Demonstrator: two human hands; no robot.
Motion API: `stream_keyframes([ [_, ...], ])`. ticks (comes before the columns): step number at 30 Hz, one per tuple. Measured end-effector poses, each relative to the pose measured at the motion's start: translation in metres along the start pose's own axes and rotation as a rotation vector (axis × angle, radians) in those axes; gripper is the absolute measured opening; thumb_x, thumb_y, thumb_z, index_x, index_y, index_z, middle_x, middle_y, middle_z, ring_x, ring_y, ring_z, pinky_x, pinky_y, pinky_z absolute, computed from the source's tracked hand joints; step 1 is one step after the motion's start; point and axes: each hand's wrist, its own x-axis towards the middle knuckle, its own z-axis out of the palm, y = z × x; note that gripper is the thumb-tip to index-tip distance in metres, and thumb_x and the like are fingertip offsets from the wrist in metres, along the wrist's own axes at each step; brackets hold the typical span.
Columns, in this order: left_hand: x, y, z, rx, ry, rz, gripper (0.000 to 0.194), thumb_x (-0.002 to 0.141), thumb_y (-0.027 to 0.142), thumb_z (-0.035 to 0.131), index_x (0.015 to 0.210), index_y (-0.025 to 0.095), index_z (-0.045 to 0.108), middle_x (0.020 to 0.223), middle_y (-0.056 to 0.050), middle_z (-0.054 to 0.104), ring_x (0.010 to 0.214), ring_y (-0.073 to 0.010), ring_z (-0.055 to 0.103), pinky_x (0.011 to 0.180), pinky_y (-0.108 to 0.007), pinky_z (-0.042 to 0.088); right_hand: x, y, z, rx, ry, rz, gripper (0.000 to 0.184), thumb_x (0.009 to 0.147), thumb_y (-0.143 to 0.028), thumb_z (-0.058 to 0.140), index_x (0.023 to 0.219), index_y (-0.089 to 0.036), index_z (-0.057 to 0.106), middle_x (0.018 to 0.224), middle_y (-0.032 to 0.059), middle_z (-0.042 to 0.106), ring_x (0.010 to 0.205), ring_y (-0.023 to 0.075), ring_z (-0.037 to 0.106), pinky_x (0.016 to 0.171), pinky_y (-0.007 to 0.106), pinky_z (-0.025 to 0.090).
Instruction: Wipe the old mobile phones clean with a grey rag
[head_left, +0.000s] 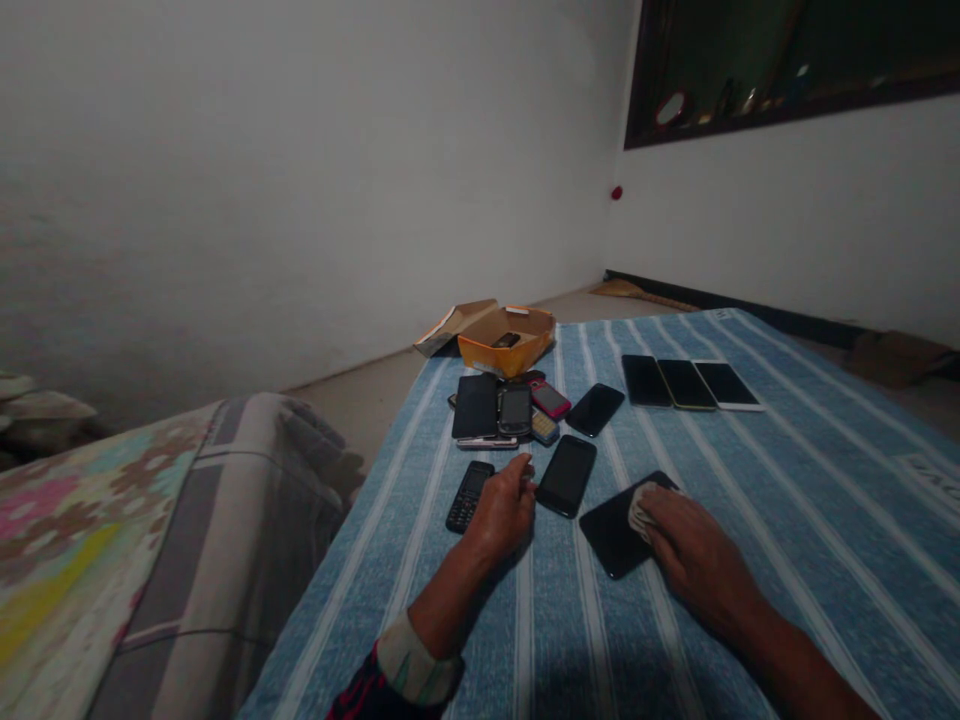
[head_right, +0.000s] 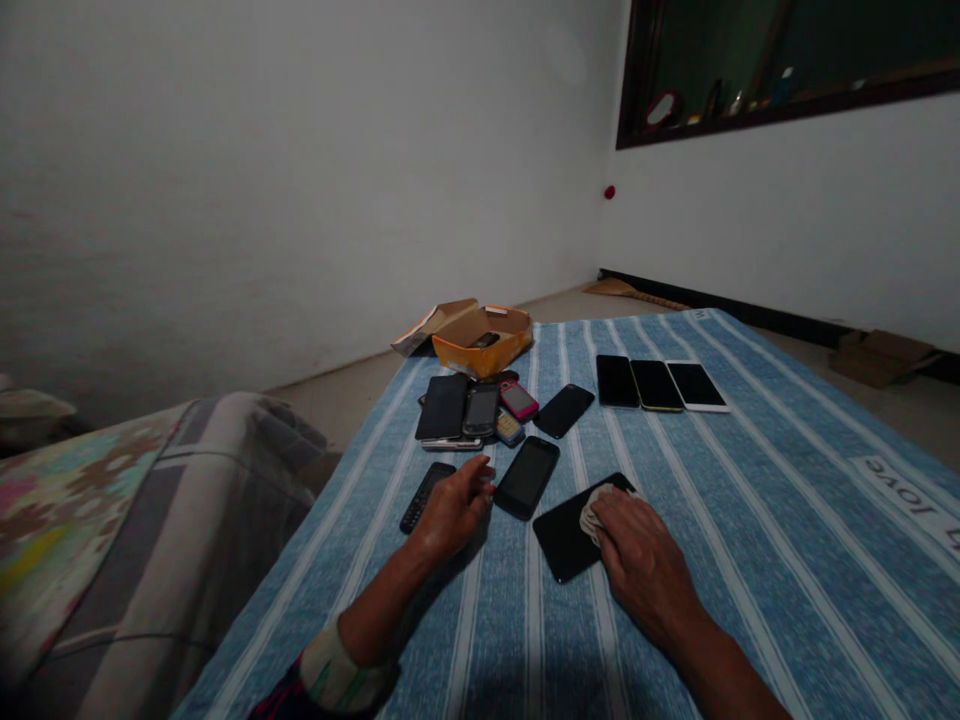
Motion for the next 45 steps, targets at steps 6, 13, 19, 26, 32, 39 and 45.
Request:
stream_keyframes([
  [6,0.004,-0.002,-0.003,0.03,0.057,0.025,0.044,0.077,0.004,0.056,0.119,0.018,0.06,0.104,-0.009,0.075,0.086,-0.0197,0.074,0.076,-0.033,0.059,-0.001,0.001,0.001,-0.007,-0.015,-0.006,0.033,0.091,-0.019,0.046,0.119,-0.019,0.063,0.12,0.0123,0.069,0.113,0.0293,0.064,0.097,0.051,0.05],
  [13,0.004,0.002,-0.008,0.087,0.087,0.071,0.04,0.077,0.006,0.055,0.113,0.019,0.064,0.097,-0.007,0.076,0.085,-0.0202,0.073,0.079,-0.035,0.059,-0.003,0.003,0.002,-0.015,-0.027,-0.008,0.032,0.092,-0.02,0.046,0.119,-0.017,0.062,0.122,0.0142,0.068,0.114,0.03,0.063,0.098,0.052,0.05],
  [19,-0.016,0.027,0.001,0.16,0.059,0.196,0.031,0.082,0.016,0.056,0.112,0.017,0.064,0.095,-0.009,0.075,0.082,-0.0224,0.072,0.077,-0.036,0.059,-0.004,-0.014,0.004,-0.034,-0.008,-0.046,0.038,0.088,-0.011,0.045,0.122,-0.018,0.06,0.126,0.0142,0.065,0.12,0.0304,0.059,0.103,0.054,0.046],
  [26,-0.056,0.044,0.031,0.201,-0.005,0.337,0.044,0.08,0.022,0.062,0.123,0.016,0.054,0.104,-0.012,0.072,0.093,-0.0262,0.069,0.079,-0.039,0.06,0.0,-0.033,0.004,-0.044,-0.078,-0.122,0.04,0.086,-0.006,0.042,0.118,-0.016,0.063,0.13,0.0151,0.063,0.126,0.029,0.055,0.104,0.051,0.044],
  [32,-0.065,0.042,0.049,0.255,-0.046,0.245,0.071,0.067,0.024,0.074,0.131,0.017,0.043,0.114,-0.015,0.066,0.101,-0.0327,0.064,0.083,-0.048,0.058,0.007,-0.021,-0.005,-0.076,-0.139,-0.03,0.04,0.088,-0.005,0.04,0.119,-0.018,0.062,0.131,0.0131,0.063,0.128,0.0276,0.053,0.107,0.053,0.038],
  [39,-0.065,0.05,0.052,0.275,-0.096,0.219,0.071,0.071,0.021,0.071,0.134,0.019,0.038,0.12,-0.015,0.062,0.104,-0.0328,0.061,0.086,-0.048,0.054,0.007,0.005,-0.007,-0.159,-0.078,0.15,0.038,0.089,-0.009,0.041,0.12,-0.017,0.061,0.129,0.0153,0.063,0.125,0.0306,0.055,0.104,0.057,0.039],
  [45,-0.063,0.051,0.062,0.346,-0.038,0.229,0.065,0.074,0.021,0.067,0.132,0.013,0.038,0.121,-0.018,0.061,0.108,-0.0341,0.059,0.09,-0.051,0.053,0.006,-0.006,0.003,-0.125,-0.013,0.099,0.037,0.088,-0.008,0.041,0.117,-0.015,0.063,0.128,0.0168,0.064,0.124,0.0305,0.055,0.103,0.055,0.042],
])
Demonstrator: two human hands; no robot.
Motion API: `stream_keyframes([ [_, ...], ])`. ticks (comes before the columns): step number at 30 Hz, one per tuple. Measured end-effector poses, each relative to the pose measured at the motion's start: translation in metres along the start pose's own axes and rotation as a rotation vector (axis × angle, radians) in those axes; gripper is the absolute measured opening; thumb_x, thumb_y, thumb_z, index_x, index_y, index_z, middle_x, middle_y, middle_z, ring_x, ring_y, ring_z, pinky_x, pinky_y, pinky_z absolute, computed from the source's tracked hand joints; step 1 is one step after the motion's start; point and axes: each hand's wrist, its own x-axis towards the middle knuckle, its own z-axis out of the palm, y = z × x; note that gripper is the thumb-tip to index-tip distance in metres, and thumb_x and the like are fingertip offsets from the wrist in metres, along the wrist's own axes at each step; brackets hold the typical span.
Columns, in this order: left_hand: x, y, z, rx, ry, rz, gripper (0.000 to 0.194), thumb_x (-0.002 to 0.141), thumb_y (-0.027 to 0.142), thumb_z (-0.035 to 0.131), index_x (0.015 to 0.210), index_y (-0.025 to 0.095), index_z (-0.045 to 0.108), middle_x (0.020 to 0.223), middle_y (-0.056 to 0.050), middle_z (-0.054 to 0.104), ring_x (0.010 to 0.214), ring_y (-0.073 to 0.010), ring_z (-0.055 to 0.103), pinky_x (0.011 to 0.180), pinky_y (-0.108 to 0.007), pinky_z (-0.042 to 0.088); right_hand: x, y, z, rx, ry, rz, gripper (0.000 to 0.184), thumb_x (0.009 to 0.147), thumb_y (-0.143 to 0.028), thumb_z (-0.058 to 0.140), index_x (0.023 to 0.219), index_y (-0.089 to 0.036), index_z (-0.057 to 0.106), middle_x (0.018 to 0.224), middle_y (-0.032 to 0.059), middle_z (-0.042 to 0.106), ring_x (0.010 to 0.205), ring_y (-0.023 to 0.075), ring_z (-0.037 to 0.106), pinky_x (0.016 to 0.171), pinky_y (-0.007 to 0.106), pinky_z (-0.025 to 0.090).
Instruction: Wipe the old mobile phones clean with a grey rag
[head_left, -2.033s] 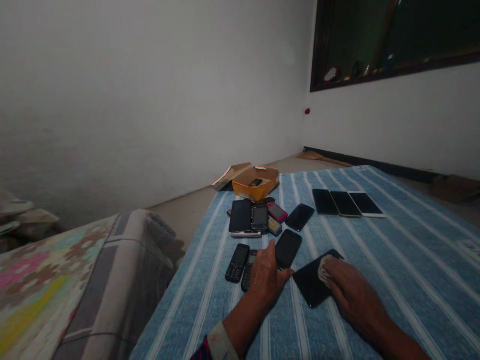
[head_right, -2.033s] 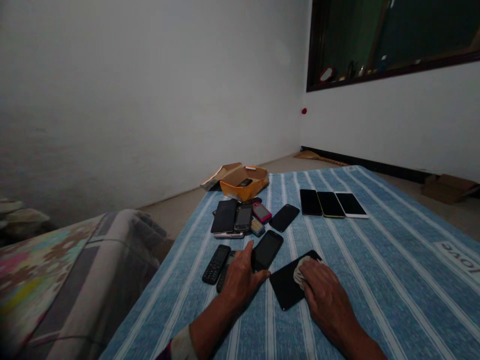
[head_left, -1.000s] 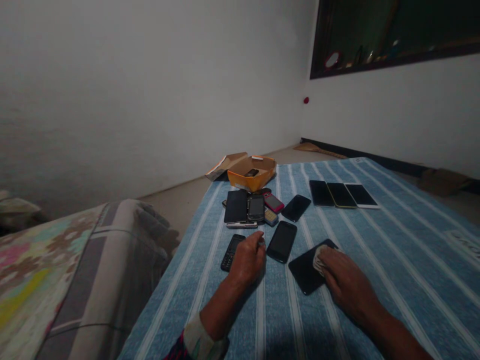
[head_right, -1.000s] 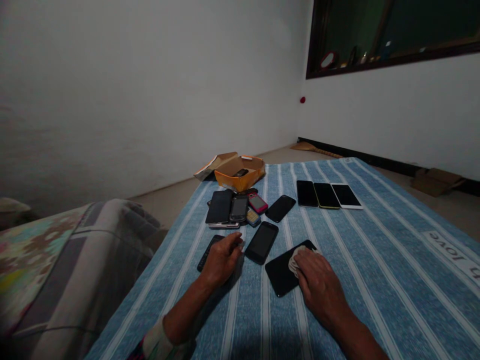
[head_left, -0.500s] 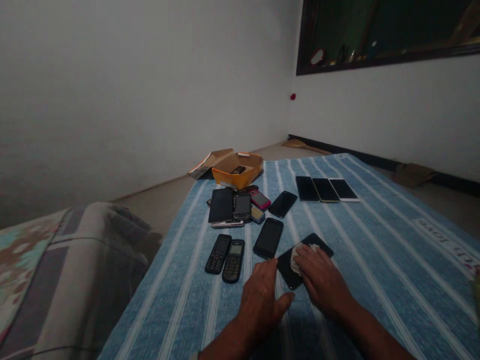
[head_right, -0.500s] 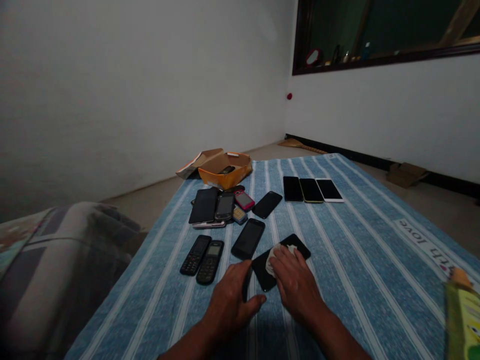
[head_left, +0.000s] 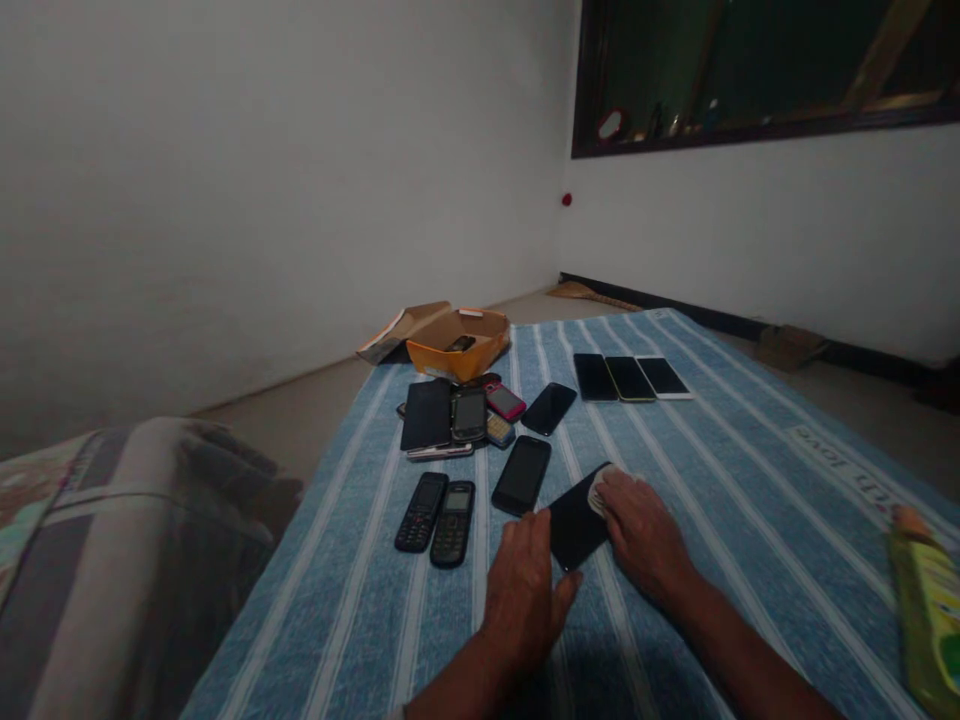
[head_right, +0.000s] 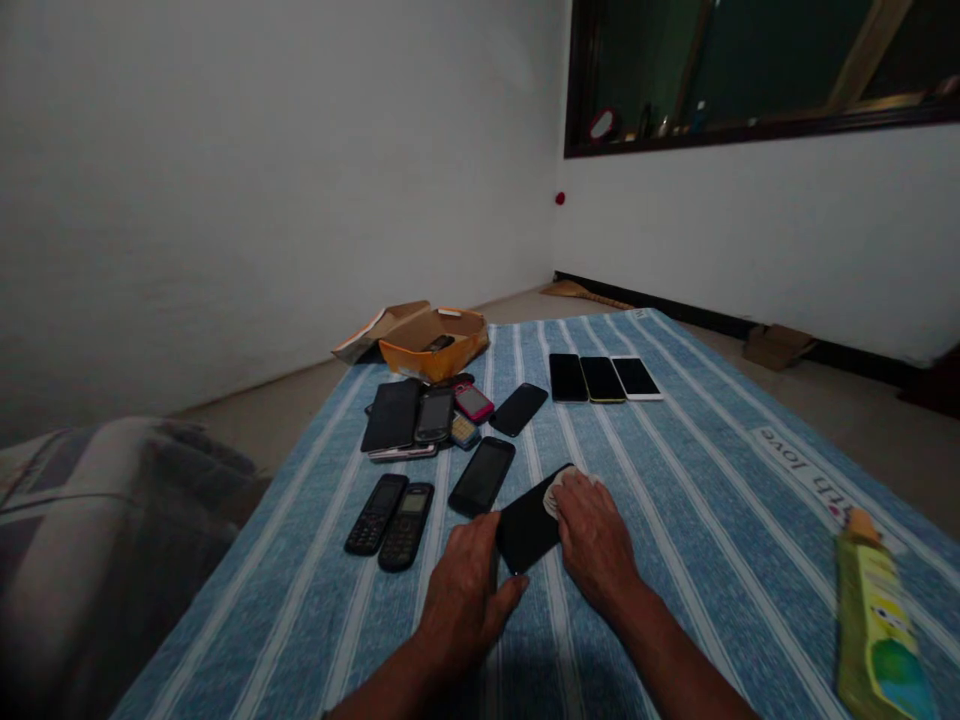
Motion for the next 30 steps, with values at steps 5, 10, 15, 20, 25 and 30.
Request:
stream_keyframes([
  [5,0.002,-0.005,0.01,-0.002,0.071,0.021,0.065,0.073,0.017,0.064,0.132,0.011,0.038,0.119,-0.018,0.062,0.107,-0.0332,0.06,0.088,-0.049,0.055,0.001,-0.033,0.002,0.105,-0.034,-0.122,0.043,0.083,-0.003,0.041,0.12,-0.014,0.061,0.13,0.016,0.063,0.127,0.0292,0.053,0.105,0.053,0.043],
  [10,0.006,-0.01,0.008,-0.033,0.083,0.057,0.062,0.074,0.017,0.062,0.131,0.015,0.04,0.116,-0.014,0.064,0.101,-0.0301,0.063,0.085,-0.047,0.056,0.008,-0.041,-0.001,0.13,-0.082,-0.141,0.042,0.083,-0.004,0.043,0.119,-0.014,0.06,0.128,0.016,0.064,0.125,0.0303,0.054,0.105,0.054,0.042],
  [15,0.01,-0.004,0.007,-0.045,0.084,0.021,0.059,0.07,0.015,0.063,0.126,0.015,0.046,0.112,-0.014,0.065,0.101,-0.0306,0.063,0.085,-0.048,0.057,0.011,-0.016,-0.001,0.075,-0.055,-0.044,0.04,0.084,-0.004,0.042,0.117,-0.016,0.061,0.127,0.0136,0.064,0.125,0.0294,0.055,0.106,0.055,0.04],
  [20,0.023,0.005,0.017,-0.097,0.045,0.001,0.063,0.067,0.014,0.065,0.127,0.013,0.046,0.116,-0.015,0.066,0.108,-0.0319,0.063,0.091,-0.051,0.055,0.014,0.022,-0.002,-0.023,0.008,0.102,0.036,0.085,-0.007,0.043,0.114,-0.017,0.062,0.123,0.0144,0.066,0.12,0.0299,0.058,0.102,0.054,0.043],
  [25,0.04,0.008,0.026,-0.159,0.009,-0.008,0.063,0.067,0.014,0.065,0.127,0.01,0.048,0.118,-0.017,0.066,0.112,-0.0322,0.063,0.097,-0.053,0.051,0.015,0.021,0.002,-0.045,0.058,0.131,0.034,0.085,-0.008,0.043,0.112,-0.015,0.063,0.119,0.0166,0.067,0.117,0.0313,0.059,0.1,0.053,0.046],
  [30,0.039,-0.003,0.032,-0.217,0.026,-0.009,0.064,0.072,0.02,0.062,0.132,0.008,0.044,0.127,-0.021,0.062,0.12,-0.0342,0.059,0.1,-0.057,0.048,0.015,-0.022,0.011,0.064,0.015,-0.072,0.039,0.084,-0.004,0.041,0.116,-0.014,0.062,0.123,0.0157,0.066,0.121,0.0292,0.057,0.103,0.051,0.045],
])
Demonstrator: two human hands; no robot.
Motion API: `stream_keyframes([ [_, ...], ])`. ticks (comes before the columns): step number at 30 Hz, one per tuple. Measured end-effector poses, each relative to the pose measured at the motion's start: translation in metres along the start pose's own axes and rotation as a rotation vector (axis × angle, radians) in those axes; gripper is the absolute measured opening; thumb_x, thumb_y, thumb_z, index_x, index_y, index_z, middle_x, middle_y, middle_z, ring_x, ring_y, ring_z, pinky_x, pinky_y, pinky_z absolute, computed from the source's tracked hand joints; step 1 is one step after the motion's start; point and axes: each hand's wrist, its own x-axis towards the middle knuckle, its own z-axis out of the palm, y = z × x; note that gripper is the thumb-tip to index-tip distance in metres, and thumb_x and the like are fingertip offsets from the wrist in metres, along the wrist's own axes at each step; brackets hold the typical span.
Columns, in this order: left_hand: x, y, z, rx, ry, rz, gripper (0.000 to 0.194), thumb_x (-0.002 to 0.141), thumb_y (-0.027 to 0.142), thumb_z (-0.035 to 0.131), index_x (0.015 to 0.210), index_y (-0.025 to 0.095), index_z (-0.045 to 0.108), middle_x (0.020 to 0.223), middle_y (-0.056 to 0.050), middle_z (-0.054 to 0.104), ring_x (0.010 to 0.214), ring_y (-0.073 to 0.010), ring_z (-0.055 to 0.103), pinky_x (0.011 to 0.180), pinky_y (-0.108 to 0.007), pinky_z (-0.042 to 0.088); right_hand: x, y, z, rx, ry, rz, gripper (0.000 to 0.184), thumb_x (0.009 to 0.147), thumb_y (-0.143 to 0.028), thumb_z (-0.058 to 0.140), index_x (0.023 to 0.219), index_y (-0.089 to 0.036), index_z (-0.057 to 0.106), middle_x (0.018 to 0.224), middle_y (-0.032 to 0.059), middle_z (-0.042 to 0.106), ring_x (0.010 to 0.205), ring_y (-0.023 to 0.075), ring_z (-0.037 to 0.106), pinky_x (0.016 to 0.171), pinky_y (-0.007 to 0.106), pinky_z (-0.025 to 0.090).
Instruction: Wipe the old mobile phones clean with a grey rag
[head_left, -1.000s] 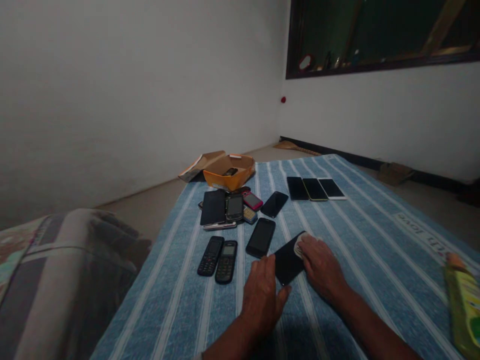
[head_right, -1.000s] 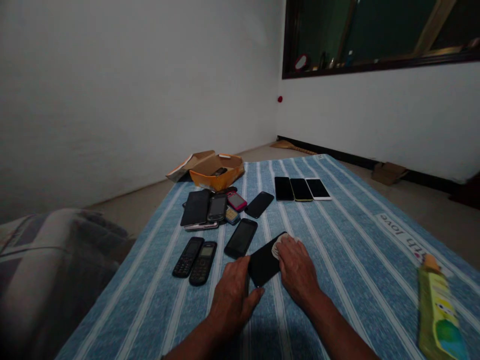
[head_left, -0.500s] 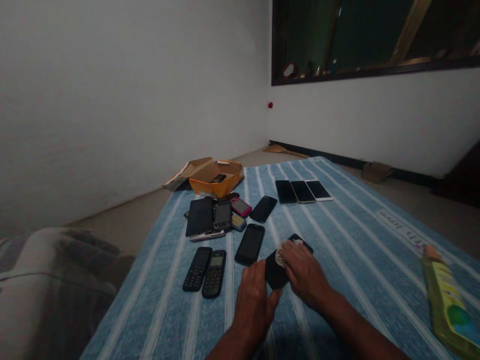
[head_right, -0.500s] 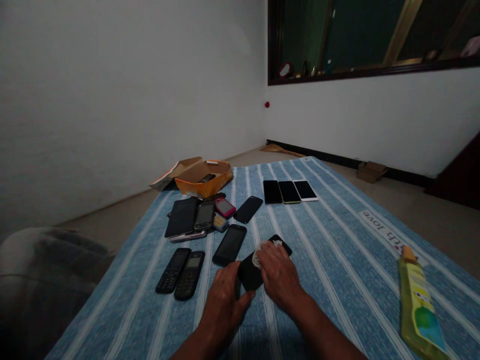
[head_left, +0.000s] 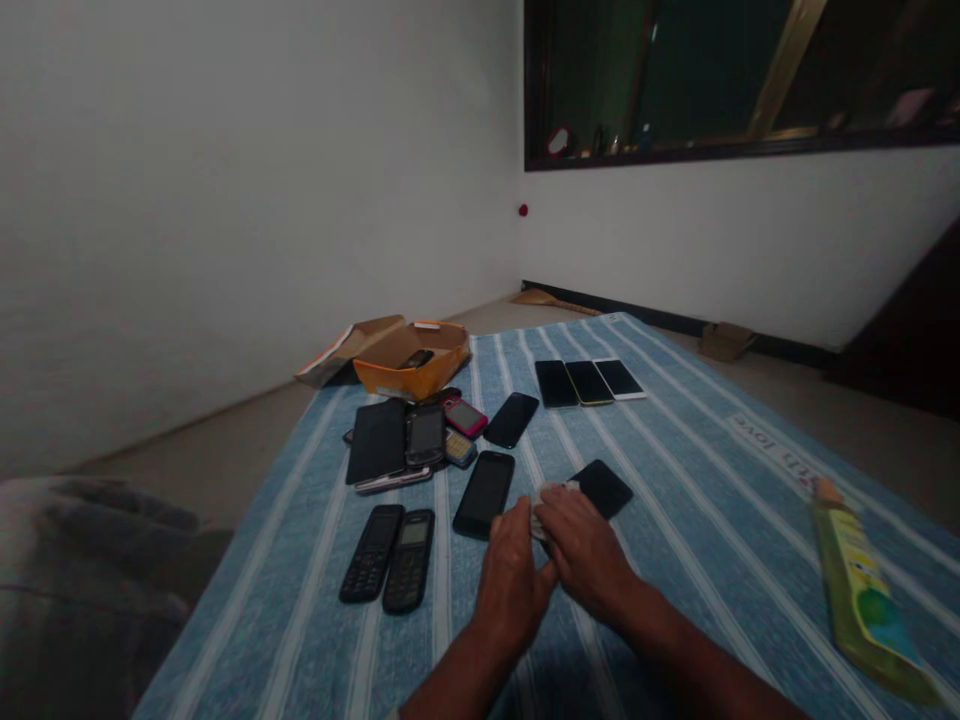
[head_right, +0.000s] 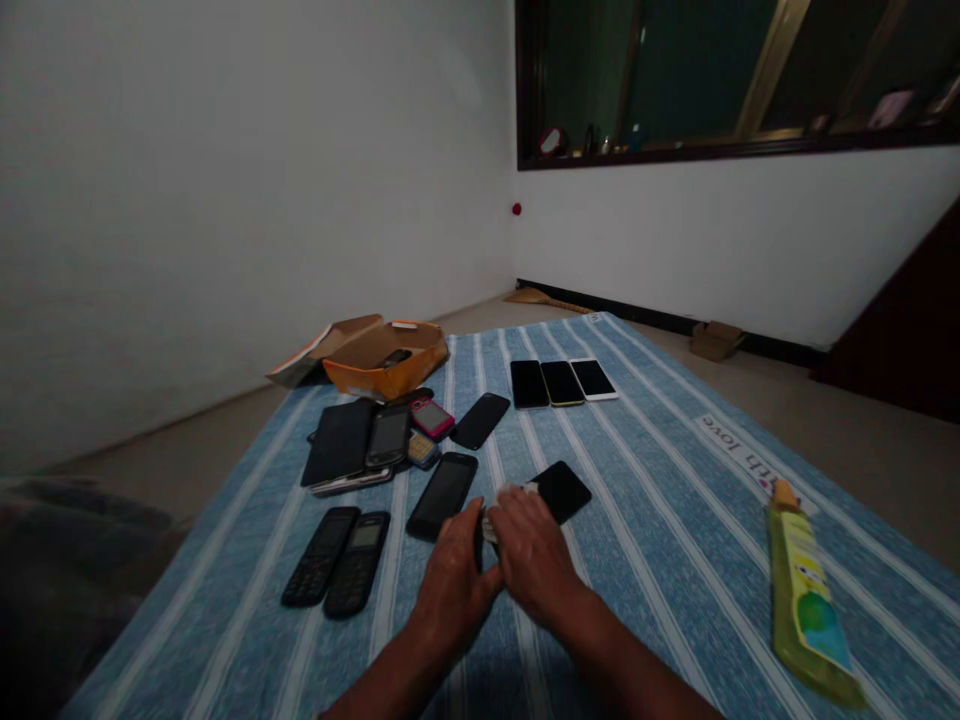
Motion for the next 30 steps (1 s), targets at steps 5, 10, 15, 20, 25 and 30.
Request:
stream_keyframes([
  [5,0.002,-0.007,-0.006,-0.065,-0.062,-0.019,0.068,0.074,0.026,0.062,0.137,0.008,0.041,0.13,-0.022,0.061,0.123,-0.0335,0.058,0.101,-0.055,0.048,0.006,-0.011,-0.005,0.091,-0.069,-0.024,0.043,0.082,-0.002,0.044,0.121,-0.012,0.06,0.125,0.0165,0.065,0.124,0.0284,0.055,0.106,0.052,0.041],
  [10,0.005,-0.003,-0.011,-0.068,-0.119,-0.075,0.072,0.069,0.023,0.062,0.137,0.008,0.042,0.131,-0.021,0.06,0.124,-0.0345,0.056,0.102,-0.056,0.047,0.008,0.008,-0.007,0.068,-0.071,0.063,0.039,0.084,-0.003,0.045,0.118,-0.015,0.062,0.124,0.0146,0.065,0.123,0.0279,0.056,0.107,0.053,0.041],
  [15,-0.001,-0.005,-0.005,-0.046,-0.096,-0.066,0.074,0.068,0.022,0.061,0.139,0.01,0.041,0.134,-0.021,0.059,0.125,-0.0344,0.055,0.104,-0.057,0.044,0.007,0.007,-0.003,0.049,-0.015,0.086,0.039,0.084,-0.004,0.042,0.115,-0.015,0.063,0.122,0.0156,0.066,0.121,0.0287,0.058,0.105,0.054,0.043],
  [20,-0.002,-0.005,-0.004,-0.017,-0.044,0.006,0.067,0.076,0.027,0.059,0.138,0.012,0.041,0.133,-0.018,0.06,0.124,-0.0327,0.057,0.105,-0.056,0.044,0.009,-0.009,-0.007,0.112,-0.054,-0.068,0.047,0.083,-0.002,0.039,0.125,-0.013,0.059,0.124,0.0159,0.066,0.121,0.0259,0.058,0.105,0.049,0.046],
  [25,-0.001,-0.004,-0.007,-0.012,-0.075,-0.021,0.07,0.069,0.02,0.06,0.136,0.009,0.042,0.129,-0.02,0.062,0.122,-0.0331,0.058,0.102,-0.055,0.047,0.007,0.012,-0.005,0.055,-0.02,0.037,0.042,0.084,-0.004,0.041,0.117,-0.017,0.063,0.123,0.0129,0.067,0.121,0.0263,0.059,0.104,0.05,0.046],
  [30,-0.001,-0.004,-0.008,0.0,-0.103,-0.043,0.072,0.069,0.021,0.061,0.136,0.006,0.042,0.13,-0.022,0.061,0.123,-0.0349,0.057,0.101,-0.056,0.048,0.004,0.047,-0.006,-0.038,0.054,0.183,0.038,0.084,-0.006,0.041,0.113,-0.016,0.064,0.119,0.0135,0.069,0.116,0.0275,0.061,0.103,0.051,0.047],
])
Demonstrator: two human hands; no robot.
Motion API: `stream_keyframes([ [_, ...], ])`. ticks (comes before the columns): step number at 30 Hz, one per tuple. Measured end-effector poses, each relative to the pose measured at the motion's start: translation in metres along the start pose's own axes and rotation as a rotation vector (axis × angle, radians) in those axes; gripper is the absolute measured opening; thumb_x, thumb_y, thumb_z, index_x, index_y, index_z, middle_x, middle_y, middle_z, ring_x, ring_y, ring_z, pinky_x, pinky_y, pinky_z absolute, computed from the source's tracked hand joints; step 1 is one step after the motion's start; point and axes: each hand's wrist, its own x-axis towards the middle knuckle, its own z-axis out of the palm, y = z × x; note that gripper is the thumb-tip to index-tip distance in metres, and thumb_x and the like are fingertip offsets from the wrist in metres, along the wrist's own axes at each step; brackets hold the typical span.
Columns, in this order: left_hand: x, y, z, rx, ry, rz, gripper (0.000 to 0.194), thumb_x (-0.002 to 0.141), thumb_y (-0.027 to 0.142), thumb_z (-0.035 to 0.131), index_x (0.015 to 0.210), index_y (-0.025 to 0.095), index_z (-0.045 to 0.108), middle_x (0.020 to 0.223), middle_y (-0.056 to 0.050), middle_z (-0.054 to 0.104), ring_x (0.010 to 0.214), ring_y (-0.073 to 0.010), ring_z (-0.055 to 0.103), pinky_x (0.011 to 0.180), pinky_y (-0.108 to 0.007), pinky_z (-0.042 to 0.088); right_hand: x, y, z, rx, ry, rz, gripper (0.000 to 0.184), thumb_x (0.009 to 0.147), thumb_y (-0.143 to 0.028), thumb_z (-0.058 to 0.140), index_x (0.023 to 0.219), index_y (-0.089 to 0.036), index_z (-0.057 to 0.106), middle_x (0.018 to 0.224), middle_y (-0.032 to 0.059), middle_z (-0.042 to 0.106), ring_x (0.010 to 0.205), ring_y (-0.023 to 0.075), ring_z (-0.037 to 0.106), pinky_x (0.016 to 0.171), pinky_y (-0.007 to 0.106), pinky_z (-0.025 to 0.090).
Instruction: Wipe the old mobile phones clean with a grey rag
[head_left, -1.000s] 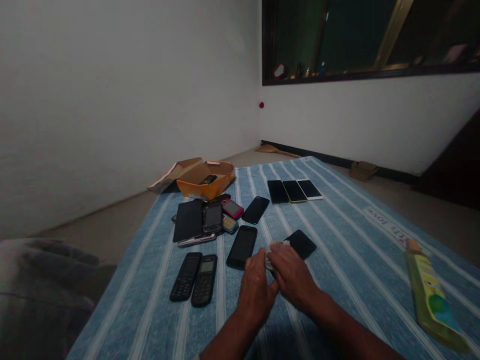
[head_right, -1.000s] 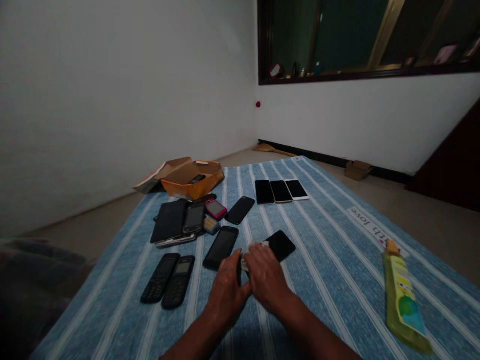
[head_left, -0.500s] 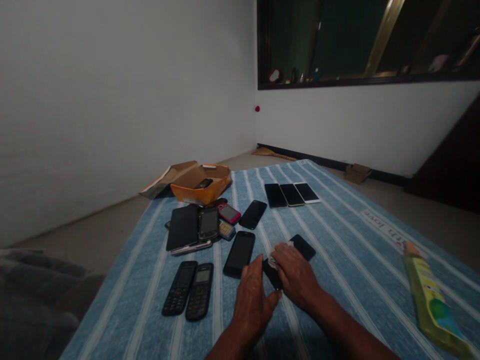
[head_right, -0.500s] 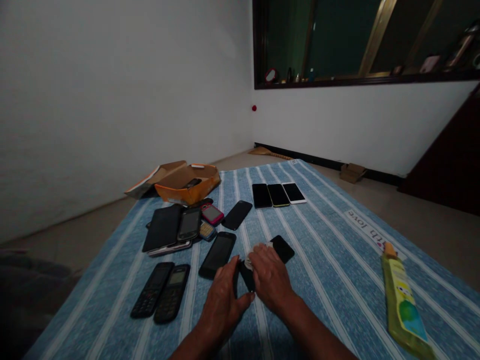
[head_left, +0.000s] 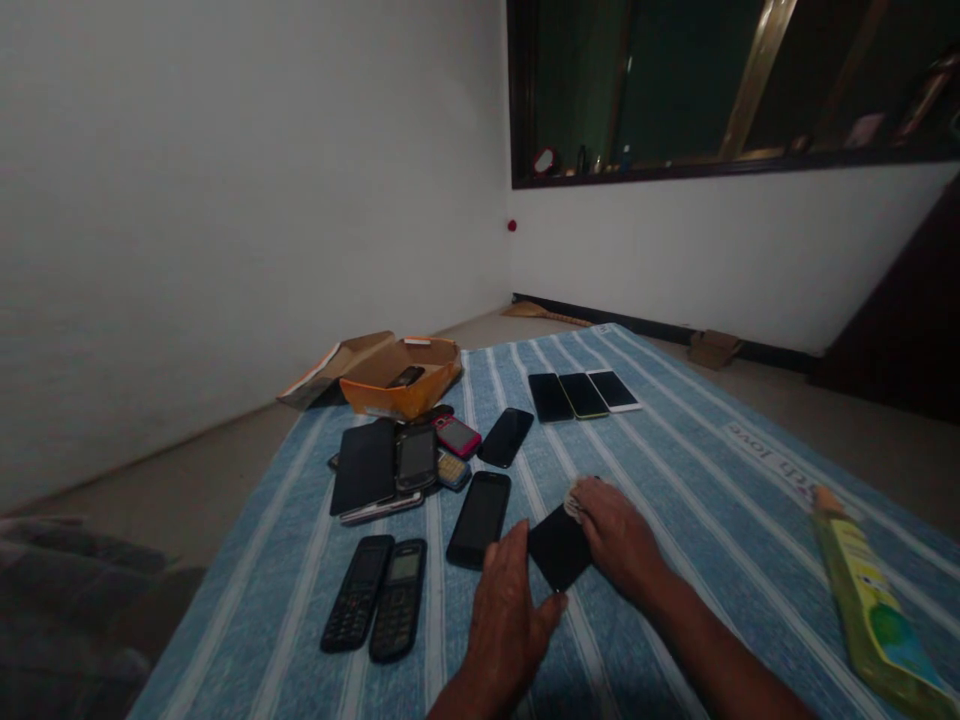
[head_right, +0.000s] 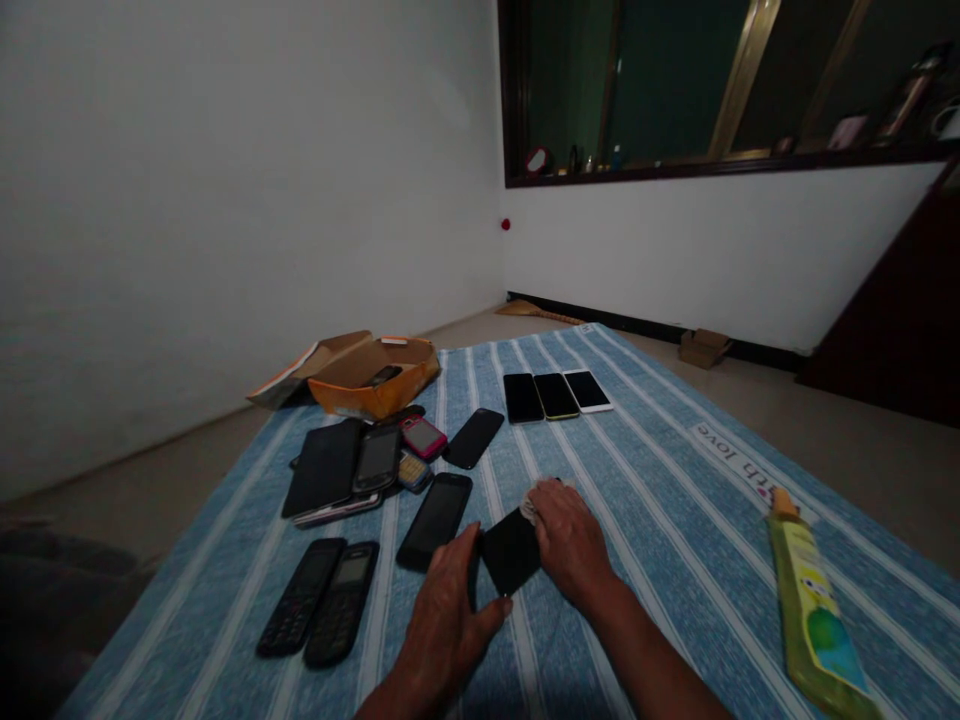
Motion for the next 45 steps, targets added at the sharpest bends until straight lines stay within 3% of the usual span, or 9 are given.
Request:
stream_keyframes([
  [4,0.001,0.002,-0.002,0.014,-0.016,-0.019,0.072,0.069,0.021,0.063,0.136,0.006,0.043,0.131,-0.022,0.06,0.124,-0.0357,0.056,0.101,-0.055,0.048,0.0,0.014,0.001,-0.028,0.042,0.093,0.036,0.086,-0.009,0.042,0.114,-0.017,0.063,0.117,0.014,0.069,0.114,0.028,0.062,0.1,0.049,0.049],
  [8,0.002,0.005,-0.002,0.019,-0.009,-0.02,0.071,0.07,0.022,0.064,0.137,0.01,0.044,0.129,-0.019,0.062,0.121,-0.0343,0.058,0.098,-0.053,0.051,-0.005,0.009,0.006,-0.039,0.078,0.093,0.039,0.083,-0.007,0.042,0.115,-0.018,0.062,0.119,0.0148,0.068,0.116,0.029,0.061,0.101,0.053,0.047],
  [17,0.0,-0.002,0.006,0.066,0.121,0.11,0.065,0.073,0.022,0.063,0.135,0.017,0.045,0.124,-0.015,0.066,0.113,-0.0321,0.063,0.095,-0.051,0.052,-0.008,-0.041,0.006,0.11,-0.055,-0.21,0.044,0.082,-0.003,0.043,0.12,-0.017,0.061,0.123,0.0142,0.067,0.122,0.0263,0.058,0.104,0.048,0.048],
  [28,0.001,-0.001,0.005,0.083,0.085,0.064,0.065,0.07,0.02,0.061,0.132,0.013,0.045,0.121,-0.016,0.066,0.112,-0.0331,0.063,0.091,-0.051,0.053,-0.004,0.002,0.008,-0.074,0.059,0.021,0.04,0.083,-0.005,0.042,0.115,-0.017,0.062,0.119,0.0153,0.068,0.116,0.0293,0.061,0.1,0.053,0.049],
  [33,0.001,-0.002,0.007,0.085,0.113,0.092,0.065,0.07,0.02,0.061,0.132,0.016,0.044,0.121,-0.015,0.066,0.11,-0.0326,0.063,0.091,-0.051,0.052,-0.011,-0.021,0.009,-0.037,0.022,-0.057,0.041,0.082,-0.003,0.042,0.116,-0.015,0.062,0.124,0.0161,0.065,0.121,0.0303,0.057,0.103,0.054,0.046],
  [38,0.003,0.004,-0.001,0.053,0.129,0.155,0.057,0.075,0.019,0.058,0.13,0.016,0.045,0.118,-0.014,0.068,0.104,-0.0297,0.065,0.088,-0.048,0.054,-0.008,-0.048,-0.003,0.146,-0.112,-0.236,0.051,0.08,-0.002,0.041,0.127,-0.016,0.057,0.128,0.0142,0.064,0.126,0.0252,0.055,0.107,0.047,0.044],
  [42,0.006,0.011,-0.008,0.018,0.113,0.143,0.053,0.074,0.016,0.057,0.127,0.018,0.048,0.116,-0.011,0.068,0.102,-0.0279,0.065,0.086,-0.045,0.055,-0.003,-0.05,-0.011,0.205,-0.174,-0.256,0.052,0.079,-0.002,0.043,0.127,-0.015,0.058,0.128,0.0141,0.064,0.126,0.0238,0.055,0.109,0.046,0.043],
  [45,0.006,0.01,-0.007,0.025,0.083,0.124,0.053,0.074,0.018,0.059,0.126,0.018,0.049,0.117,-0.012,0.068,0.102,-0.0284,0.065,0.088,-0.047,0.054,-0.002,-0.041,-0.008,0.168,-0.13,-0.225,0.044,0.081,-0.003,0.043,0.119,-0.016,0.062,0.125,0.0143,0.066,0.122,0.025,0.058,0.107,0.048,0.044],
])
